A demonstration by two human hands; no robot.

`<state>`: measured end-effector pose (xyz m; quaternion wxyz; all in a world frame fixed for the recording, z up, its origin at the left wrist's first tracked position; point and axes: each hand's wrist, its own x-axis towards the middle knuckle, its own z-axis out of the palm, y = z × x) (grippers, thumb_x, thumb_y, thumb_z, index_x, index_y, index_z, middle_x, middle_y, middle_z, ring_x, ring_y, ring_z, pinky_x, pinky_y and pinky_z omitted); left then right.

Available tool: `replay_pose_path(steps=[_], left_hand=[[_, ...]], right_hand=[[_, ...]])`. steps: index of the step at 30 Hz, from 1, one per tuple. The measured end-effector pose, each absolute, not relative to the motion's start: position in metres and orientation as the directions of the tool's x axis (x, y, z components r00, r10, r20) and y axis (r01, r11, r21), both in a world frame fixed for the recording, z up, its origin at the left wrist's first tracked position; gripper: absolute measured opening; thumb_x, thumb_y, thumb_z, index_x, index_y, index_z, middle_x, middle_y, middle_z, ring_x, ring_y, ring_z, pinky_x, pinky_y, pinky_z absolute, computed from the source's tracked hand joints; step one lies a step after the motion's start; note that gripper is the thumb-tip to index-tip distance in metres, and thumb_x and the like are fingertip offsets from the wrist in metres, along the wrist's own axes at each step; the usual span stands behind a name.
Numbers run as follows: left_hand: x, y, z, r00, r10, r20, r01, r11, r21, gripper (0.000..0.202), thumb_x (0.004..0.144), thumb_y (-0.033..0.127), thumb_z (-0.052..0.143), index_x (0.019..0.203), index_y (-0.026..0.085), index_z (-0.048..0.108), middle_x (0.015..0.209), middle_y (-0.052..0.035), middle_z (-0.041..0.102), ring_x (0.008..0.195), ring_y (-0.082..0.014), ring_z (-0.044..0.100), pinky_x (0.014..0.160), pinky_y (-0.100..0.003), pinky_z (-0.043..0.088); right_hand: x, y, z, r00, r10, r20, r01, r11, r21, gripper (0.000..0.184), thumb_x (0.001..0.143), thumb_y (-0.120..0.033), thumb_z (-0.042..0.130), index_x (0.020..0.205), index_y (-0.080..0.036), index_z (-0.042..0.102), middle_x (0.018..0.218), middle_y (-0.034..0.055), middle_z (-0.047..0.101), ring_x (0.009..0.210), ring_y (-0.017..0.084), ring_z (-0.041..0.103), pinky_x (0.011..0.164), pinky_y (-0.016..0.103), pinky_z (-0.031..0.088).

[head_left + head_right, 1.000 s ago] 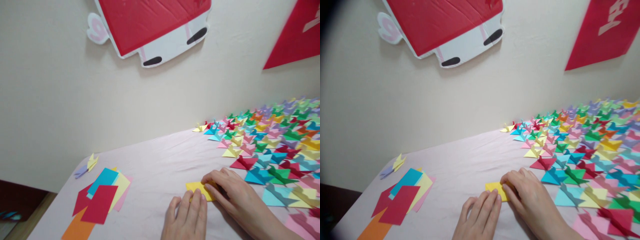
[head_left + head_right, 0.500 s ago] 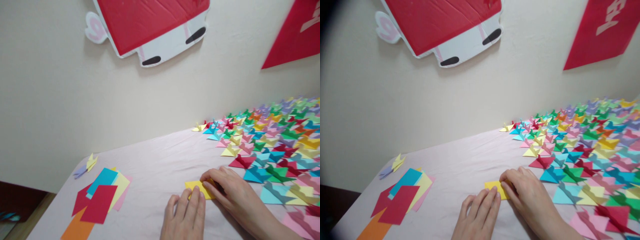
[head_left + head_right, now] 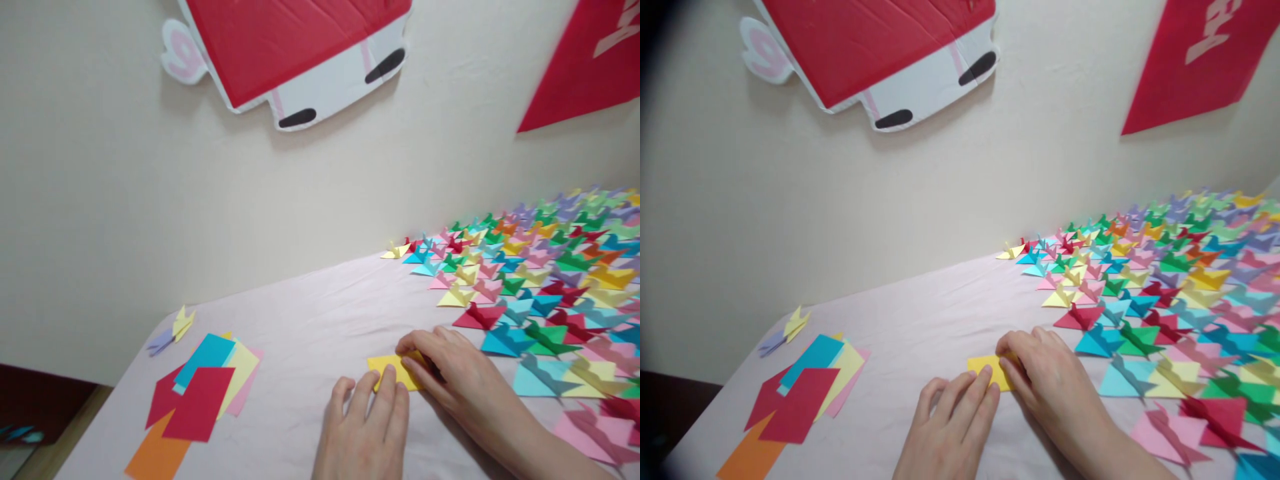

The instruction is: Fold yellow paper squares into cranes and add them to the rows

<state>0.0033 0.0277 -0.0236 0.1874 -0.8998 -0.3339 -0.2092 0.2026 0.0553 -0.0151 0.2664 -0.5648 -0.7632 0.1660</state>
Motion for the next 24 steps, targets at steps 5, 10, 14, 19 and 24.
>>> replay_pose_path(steps=[5,10,14,19,24], left_hand=[[0.009,0.025,-0.024,0.676,0.569,0.469,0.701,-0.693,-0.169,0.072,0.09,0.076,0.033,0.118,0.019,0.067,0.127,-0.0046,0.067,0.103,-0.0242,0.058,0.088,-0.04,0.039],[0.01,0.024,-0.027,0.667,0.595,0.449,0.713,-0.685,-0.151,0.076,0.086,0.08,0.038,0.12,0.019,0.066,0.127,-0.0038,0.067,0.104,-0.0242,0.059,0.087,-0.041,0.042],[0.009,0.025,-0.03,0.674,0.583,0.453,0.702,-0.697,-0.147,0.076,0.087,0.08,0.035,0.119,0.019,0.066,0.127,-0.0041,0.068,0.102,-0.0238,0.061,0.085,-0.039,0.043],[0.016,0.021,-0.042,0.63,0.644,0.434,0.75,-0.65,-0.125,0.069,0.087,0.075,0.039,0.117,0.019,0.067,0.129,-0.0075,0.066,0.106,-0.027,0.059,0.087,-0.041,0.043],[0.019,0.018,-0.042,0.63,0.667,0.398,0.755,-0.646,-0.111,0.073,0.086,0.076,0.037,0.123,0.019,0.065,0.13,-0.0093,0.065,0.108,-0.0287,0.058,0.089,-0.042,0.042]], right_hand=[[0.204,0.053,-0.016,-0.198,0.951,0.239,0.78,0.3,-0.549,0.014,0.093,-0.025,0.047,0.094,-0.024,0.061,0.081,0.0037,0.065,0.076,0.023,0.057,0.069,0.036,0.042],[0.197,0.047,-0.005,-0.203,0.947,0.247,0.781,0.309,-0.543,0.014,0.084,-0.025,0.054,0.097,-0.024,0.06,0.094,0.0048,0.064,0.087,0.025,0.059,0.077,0.039,0.044],[0.19,0.045,0.0,-0.164,0.967,0.194,0.805,0.245,-0.54,0.021,0.079,-0.021,0.056,0.099,-0.024,0.061,0.1,0.0056,0.064,0.094,0.026,0.06,0.081,0.041,0.044],[0.189,0.046,-0.005,-0.144,0.973,0.179,0.8,0.221,-0.557,0.022,0.079,-0.024,0.056,0.1,-0.024,0.061,0.103,0.0068,0.064,0.1,0.027,0.061,0.085,0.042,0.044],[0.192,0.046,-0.009,-0.153,0.97,0.191,0.793,0.236,-0.562,0.03,0.076,-0.022,0.057,0.106,-0.025,0.061,0.106,0.0072,0.064,0.101,0.028,0.06,0.086,0.043,0.044]])
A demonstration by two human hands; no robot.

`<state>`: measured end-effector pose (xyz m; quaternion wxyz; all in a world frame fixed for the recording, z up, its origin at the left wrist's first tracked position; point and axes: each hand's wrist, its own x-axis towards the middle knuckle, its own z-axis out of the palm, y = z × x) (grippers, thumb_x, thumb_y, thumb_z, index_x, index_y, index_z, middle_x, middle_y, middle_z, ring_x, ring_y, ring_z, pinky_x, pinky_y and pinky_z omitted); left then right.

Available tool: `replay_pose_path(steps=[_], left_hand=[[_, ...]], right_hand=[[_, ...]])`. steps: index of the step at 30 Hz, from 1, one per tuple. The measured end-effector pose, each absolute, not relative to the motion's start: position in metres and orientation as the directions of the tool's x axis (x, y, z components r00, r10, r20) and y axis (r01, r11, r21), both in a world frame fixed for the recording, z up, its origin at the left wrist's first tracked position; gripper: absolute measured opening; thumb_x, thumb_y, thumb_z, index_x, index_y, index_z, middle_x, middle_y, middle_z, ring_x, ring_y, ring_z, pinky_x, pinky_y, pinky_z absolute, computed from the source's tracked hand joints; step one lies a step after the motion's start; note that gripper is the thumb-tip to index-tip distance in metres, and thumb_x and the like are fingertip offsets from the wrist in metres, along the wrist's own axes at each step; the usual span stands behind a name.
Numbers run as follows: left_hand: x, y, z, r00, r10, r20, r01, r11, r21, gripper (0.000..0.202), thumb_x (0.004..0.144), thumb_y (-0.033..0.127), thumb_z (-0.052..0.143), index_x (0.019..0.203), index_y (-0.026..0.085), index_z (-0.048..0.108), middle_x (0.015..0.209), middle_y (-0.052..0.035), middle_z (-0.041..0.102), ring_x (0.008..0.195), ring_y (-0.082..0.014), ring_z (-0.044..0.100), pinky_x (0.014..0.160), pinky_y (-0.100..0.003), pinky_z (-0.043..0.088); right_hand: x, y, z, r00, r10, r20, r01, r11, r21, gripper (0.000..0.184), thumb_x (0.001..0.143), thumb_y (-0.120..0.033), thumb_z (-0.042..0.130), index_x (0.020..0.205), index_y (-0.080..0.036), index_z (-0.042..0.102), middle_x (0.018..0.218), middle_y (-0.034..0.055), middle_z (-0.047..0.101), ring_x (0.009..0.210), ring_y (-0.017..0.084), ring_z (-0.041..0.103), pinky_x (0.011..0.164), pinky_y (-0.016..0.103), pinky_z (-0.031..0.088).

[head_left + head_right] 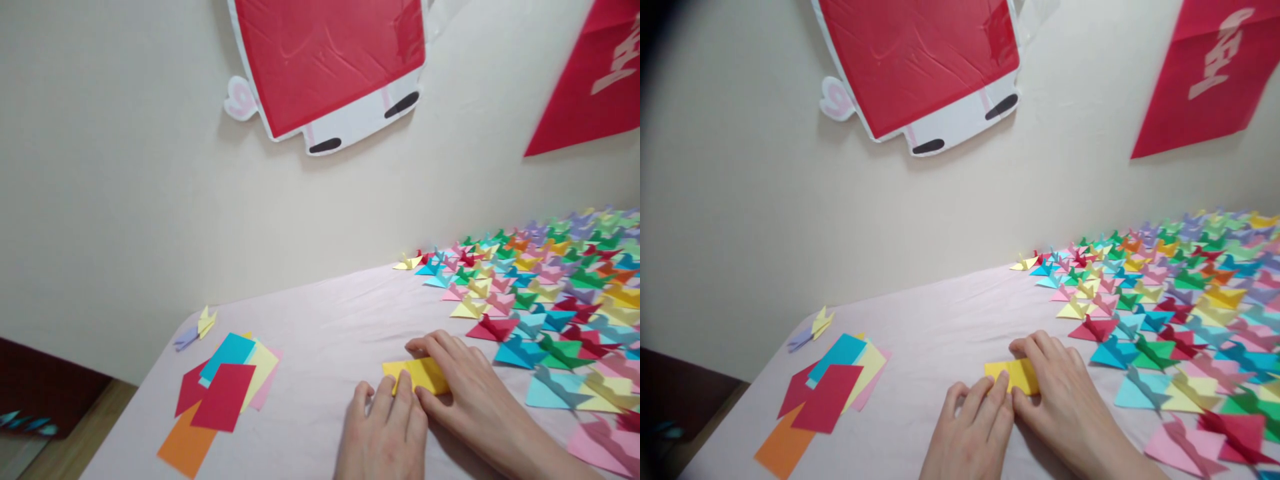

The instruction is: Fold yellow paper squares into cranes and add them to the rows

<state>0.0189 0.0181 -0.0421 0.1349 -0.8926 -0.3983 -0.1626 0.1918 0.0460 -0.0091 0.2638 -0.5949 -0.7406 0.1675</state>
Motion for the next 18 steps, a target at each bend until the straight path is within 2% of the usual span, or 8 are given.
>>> replay_pose_path(steps=[5,9,14,16,18], left_hand=[[0.018,0.019,-0.033,0.623,0.657,0.424,0.754,-0.649,-0.103,0.076,0.087,0.079,0.032,0.116,0.02,0.067,0.129,-0.0082,0.066,0.105,-0.0271,0.06,0.086,-0.041,0.042],[0.018,0.019,-0.032,0.618,0.642,0.454,0.752,-0.652,-0.102,0.074,0.086,0.081,0.032,0.107,0.02,0.069,0.127,-0.0068,0.068,0.102,-0.0257,0.061,0.085,-0.041,0.042],[0.016,0.019,-0.034,0.622,0.663,0.417,0.753,-0.653,-0.085,0.073,0.085,0.08,0.036,0.11,0.018,0.066,0.13,-0.0064,0.066,0.106,-0.0258,0.06,0.085,-0.041,0.043],[0.014,0.021,-0.033,0.63,0.656,0.415,0.739,-0.672,-0.059,0.07,0.086,0.077,0.039,0.112,0.018,0.065,0.131,-0.0066,0.065,0.107,-0.0257,0.059,0.086,-0.041,0.044],[0.012,0.023,-0.028,0.619,0.672,0.407,0.731,-0.683,0.016,0.065,0.085,0.075,0.045,0.11,0.018,0.064,0.129,-0.0068,0.065,0.105,-0.0259,0.059,0.088,-0.042,0.043]], right_hand=[[0.194,0.045,-0.009,-0.145,0.968,0.203,0.758,0.241,-0.606,0.033,0.072,-0.018,0.054,0.104,-0.025,0.061,0.106,0.0074,0.065,0.099,0.028,0.061,0.085,0.043,0.046],[0.197,0.046,-0.009,-0.145,0.966,0.216,0.727,0.252,-0.639,0.043,0.065,-0.013,0.048,0.104,-0.025,0.061,0.107,0.007,0.066,0.102,0.027,0.062,0.087,0.044,0.048],[0.205,0.05,-0.013,-0.159,0.959,0.235,0.681,0.279,-0.677,0.054,0.056,-0.013,0.044,0.105,-0.025,0.062,0.107,0.0066,0.068,0.106,0.027,0.062,0.091,0.045,0.049],[0.208,0.052,-0.013,-0.154,0.961,0.229,0.651,0.273,-0.708,0.055,0.055,-0.013,0.042,0.105,-0.024,0.062,0.104,0.0064,0.068,0.102,0.026,0.064,0.088,0.043,0.05],[0.209,0.053,-0.013,-0.122,0.97,0.21,0.624,0.24,-0.744,0.052,0.057,-0.013,0.04,0.104,-0.024,0.061,0.099,0.0059,0.068,0.095,0.024,0.065,0.081,0.039,0.052]])
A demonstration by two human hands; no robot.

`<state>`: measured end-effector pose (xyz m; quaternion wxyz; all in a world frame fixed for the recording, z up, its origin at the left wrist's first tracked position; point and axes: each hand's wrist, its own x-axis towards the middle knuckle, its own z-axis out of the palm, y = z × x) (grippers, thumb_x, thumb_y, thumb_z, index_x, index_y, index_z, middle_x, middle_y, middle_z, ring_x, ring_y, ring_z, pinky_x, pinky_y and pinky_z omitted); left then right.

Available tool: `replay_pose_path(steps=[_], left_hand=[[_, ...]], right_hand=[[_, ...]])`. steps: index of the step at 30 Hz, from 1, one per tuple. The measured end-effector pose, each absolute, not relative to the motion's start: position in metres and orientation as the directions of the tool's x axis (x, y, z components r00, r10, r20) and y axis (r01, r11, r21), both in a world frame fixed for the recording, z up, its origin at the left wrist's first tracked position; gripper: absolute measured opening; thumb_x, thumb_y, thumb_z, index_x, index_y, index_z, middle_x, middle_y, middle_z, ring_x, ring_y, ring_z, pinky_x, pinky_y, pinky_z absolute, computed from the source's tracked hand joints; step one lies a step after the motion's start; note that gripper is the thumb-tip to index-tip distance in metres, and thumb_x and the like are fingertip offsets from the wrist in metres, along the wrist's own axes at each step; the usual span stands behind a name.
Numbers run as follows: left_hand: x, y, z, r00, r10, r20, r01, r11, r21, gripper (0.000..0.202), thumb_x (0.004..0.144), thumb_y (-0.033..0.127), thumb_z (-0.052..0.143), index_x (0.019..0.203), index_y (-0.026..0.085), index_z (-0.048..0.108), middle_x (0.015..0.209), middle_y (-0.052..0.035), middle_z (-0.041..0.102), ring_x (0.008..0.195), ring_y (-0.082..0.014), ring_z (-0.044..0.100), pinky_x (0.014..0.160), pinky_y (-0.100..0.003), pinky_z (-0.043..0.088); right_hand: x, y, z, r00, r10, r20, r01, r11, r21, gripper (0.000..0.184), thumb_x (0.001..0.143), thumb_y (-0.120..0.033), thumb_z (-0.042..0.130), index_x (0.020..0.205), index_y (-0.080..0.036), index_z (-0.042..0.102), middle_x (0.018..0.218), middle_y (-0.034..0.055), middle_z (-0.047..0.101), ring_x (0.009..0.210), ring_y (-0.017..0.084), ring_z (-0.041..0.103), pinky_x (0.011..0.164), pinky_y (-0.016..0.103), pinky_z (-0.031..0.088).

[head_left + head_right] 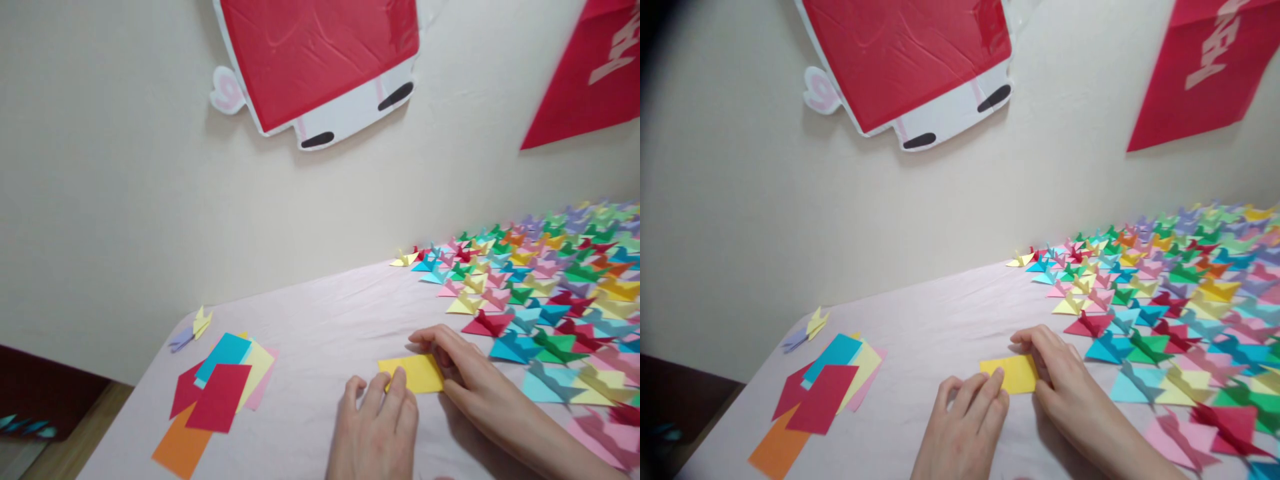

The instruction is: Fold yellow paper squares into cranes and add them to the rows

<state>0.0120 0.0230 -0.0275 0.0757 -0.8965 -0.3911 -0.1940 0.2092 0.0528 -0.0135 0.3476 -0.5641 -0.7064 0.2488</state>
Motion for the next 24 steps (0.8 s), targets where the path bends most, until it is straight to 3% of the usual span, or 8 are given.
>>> replay_pose_path(steps=[3,6,8,12,24], left_hand=[[0.012,0.028,-0.013,0.572,0.737,0.36,0.702,-0.667,0.25,0.044,0.082,0.062,0.06,0.1,0.021,0.062,0.118,-0.0054,0.067,0.101,-0.0256,0.058,0.089,-0.043,0.042],[0.02,0.032,0.003,0.45,0.853,0.265,0.697,-0.521,0.493,0.011,0.085,0.029,0.061,0.094,0.024,0.056,0.102,-0.0018,0.065,0.097,-0.0224,0.056,0.088,-0.04,0.042],[0.029,0.034,0.01,0.337,0.919,0.204,0.727,-0.392,0.564,0.013,0.082,0.015,0.055,0.092,0.024,0.052,0.099,-0.0013,0.062,0.095,-0.0215,0.055,0.088,-0.04,0.041],[0.042,0.035,0.009,0.229,0.954,0.195,0.763,-0.301,0.573,0.019,0.078,0.013,0.055,0.091,0.024,0.047,0.099,-0.0017,0.057,0.098,-0.0226,0.053,0.091,-0.042,0.041],[0.044,0.039,0.011,0.186,0.973,0.135,0.783,-0.23,0.579,0.032,0.065,0.006,0.049,0.091,0.024,0.045,0.104,-0.0026,0.058,0.103,-0.0226,0.052,0.094,-0.043,0.04]], right_hand=[[0.205,0.051,-0.012,-0.065,0.979,0.191,0.605,0.191,-0.773,0.043,0.064,-0.014,0.04,0.1,-0.024,0.06,0.094,0.0049,0.067,0.087,0.023,0.064,0.076,0.037,0.051],[0.197,0.048,-0.008,-0.078,0.971,0.227,0.661,0.221,-0.717,0.025,0.073,-0.017,0.046,0.093,-0.024,0.058,0.096,0.0053,0.067,0.093,0.025,0.062,0.081,0.04,0.047],[0.193,0.046,-0.005,-0.118,0.962,0.245,0.701,0.255,-0.666,0.021,0.075,-0.017,0.05,0.092,-0.024,0.058,0.096,0.0054,0.067,0.094,0.026,0.061,0.081,0.04,0.045],[0.192,0.044,-0.001,-0.153,0.955,0.253,0.725,0.283,-0.628,0.022,0.075,-0.013,0.05,0.093,-0.025,0.057,0.096,0.005,0.067,0.093,0.025,0.06,0.08,0.038,0.042],[0.195,0.046,-0.006,-0.181,0.941,0.285,0.745,0.32,-0.585,0.023,0.075,-0.015,0.05,0.095,-0.022,0.059,0.098,0.0058,0.065,0.095,0.026,0.06,0.079,0.037,0.04]])
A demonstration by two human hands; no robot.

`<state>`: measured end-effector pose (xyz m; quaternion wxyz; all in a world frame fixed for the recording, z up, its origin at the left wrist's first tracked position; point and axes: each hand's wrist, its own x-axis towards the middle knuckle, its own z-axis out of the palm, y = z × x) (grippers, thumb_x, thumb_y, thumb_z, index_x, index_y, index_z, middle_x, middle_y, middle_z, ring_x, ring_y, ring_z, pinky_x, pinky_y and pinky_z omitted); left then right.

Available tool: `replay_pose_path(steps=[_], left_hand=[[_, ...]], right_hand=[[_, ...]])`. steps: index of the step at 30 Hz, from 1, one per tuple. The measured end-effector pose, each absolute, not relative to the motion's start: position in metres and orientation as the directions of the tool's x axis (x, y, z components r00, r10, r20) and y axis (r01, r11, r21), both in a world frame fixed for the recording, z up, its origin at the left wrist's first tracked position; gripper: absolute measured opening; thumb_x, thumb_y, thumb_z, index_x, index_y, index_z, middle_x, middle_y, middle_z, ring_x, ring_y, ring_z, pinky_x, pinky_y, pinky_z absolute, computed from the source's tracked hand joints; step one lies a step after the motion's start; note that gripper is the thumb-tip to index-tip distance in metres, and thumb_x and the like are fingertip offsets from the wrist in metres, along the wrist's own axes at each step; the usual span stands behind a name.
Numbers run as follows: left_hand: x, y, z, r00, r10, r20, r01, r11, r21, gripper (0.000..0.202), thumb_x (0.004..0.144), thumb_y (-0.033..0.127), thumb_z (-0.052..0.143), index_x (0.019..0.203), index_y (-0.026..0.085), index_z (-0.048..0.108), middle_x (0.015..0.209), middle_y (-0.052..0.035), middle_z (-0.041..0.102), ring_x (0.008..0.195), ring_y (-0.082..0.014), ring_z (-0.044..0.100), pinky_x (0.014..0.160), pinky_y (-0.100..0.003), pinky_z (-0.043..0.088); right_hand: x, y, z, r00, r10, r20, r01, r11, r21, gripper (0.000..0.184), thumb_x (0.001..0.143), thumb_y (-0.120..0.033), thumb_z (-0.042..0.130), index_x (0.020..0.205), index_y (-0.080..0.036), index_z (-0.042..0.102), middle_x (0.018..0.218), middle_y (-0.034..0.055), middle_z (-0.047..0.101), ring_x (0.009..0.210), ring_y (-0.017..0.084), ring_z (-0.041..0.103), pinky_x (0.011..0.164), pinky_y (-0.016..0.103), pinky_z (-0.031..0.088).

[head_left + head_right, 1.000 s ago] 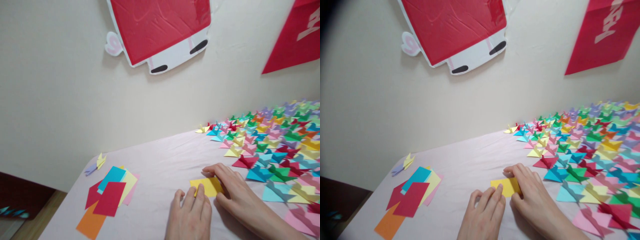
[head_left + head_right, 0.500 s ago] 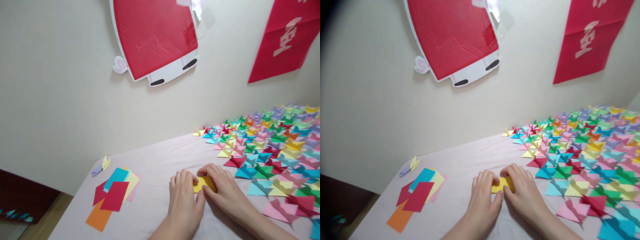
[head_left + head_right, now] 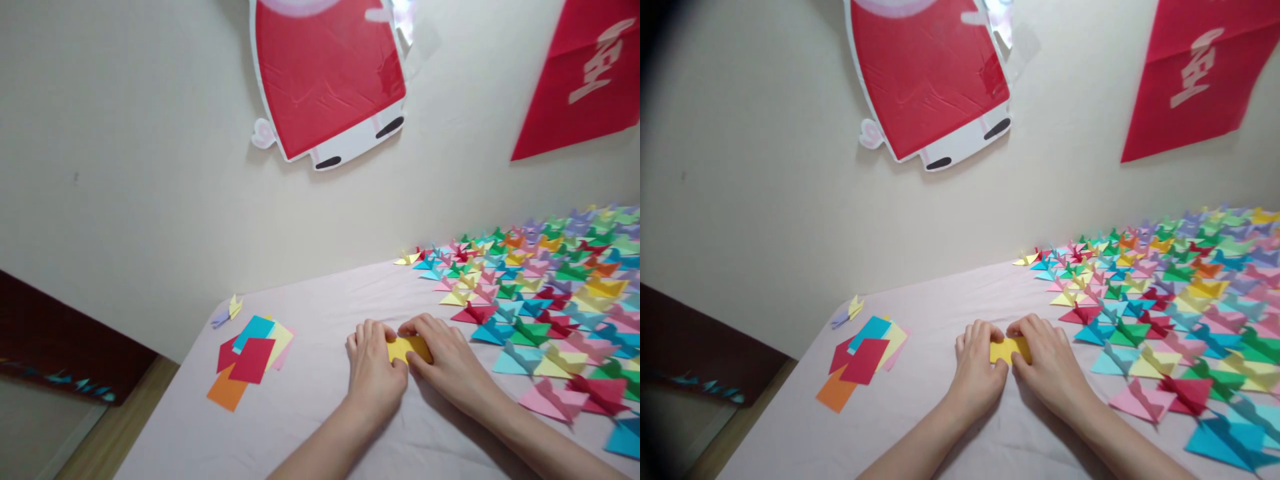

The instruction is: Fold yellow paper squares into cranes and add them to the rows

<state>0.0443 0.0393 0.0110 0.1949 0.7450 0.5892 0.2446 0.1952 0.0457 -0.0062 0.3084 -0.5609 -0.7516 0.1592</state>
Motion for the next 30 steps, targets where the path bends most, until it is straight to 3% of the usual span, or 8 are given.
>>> replay_pose_path(steps=[16,23,30], left_hand=[[0.033,0.046,0.009,0.179,0.98,0.089,0.698,-0.191,0.69,0.052,0.055,0.0,0.039,0.098,0.025,0.051,0.108,-0.0004,0.063,0.109,-0.0184,0.054,0.096,-0.037,0.039],[0.038,0.044,0.008,0.144,0.983,0.117,0.69,-0.185,0.699,0.041,0.063,0.007,0.052,0.1,0.025,0.051,0.107,-0.0021,0.062,0.108,-0.0232,0.055,0.098,-0.042,0.039],[0.034,0.045,0.012,0.169,0.985,0.037,0.665,-0.142,0.734,0.054,0.054,-0.001,0.045,0.101,0.024,0.051,0.11,-0.002,0.061,0.11,-0.0211,0.054,0.099,-0.039,0.035]], right_hand=[[0.196,0.047,-0.007,-0.194,0.946,0.261,0.747,0.315,-0.585,0.023,0.074,-0.015,0.049,0.095,-0.022,0.058,0.098,0.0057,0.065,0.095,0.026,0.06,0.079,0.038,0.039],[0.192,0.042,-0.001,-0.186,0.952,0.245,0.76,0.297,-0.578,0.019,0.074,-0.017,0.055,0.093,-0.022,0.058,0.099,0.0049,0.064,0.096,0.026,0.059,0.079,0.037,0.038],[0.197,0.05,-0.006,-0.2,0.959,0.203,0.716,0.284,-0.637,0.04,0.061,-0.008,0.048,0.097,-0.023,0.059,0.102,0.0059,0.065,0.101,0.027,0.058,0.083,0.038,0.038]])
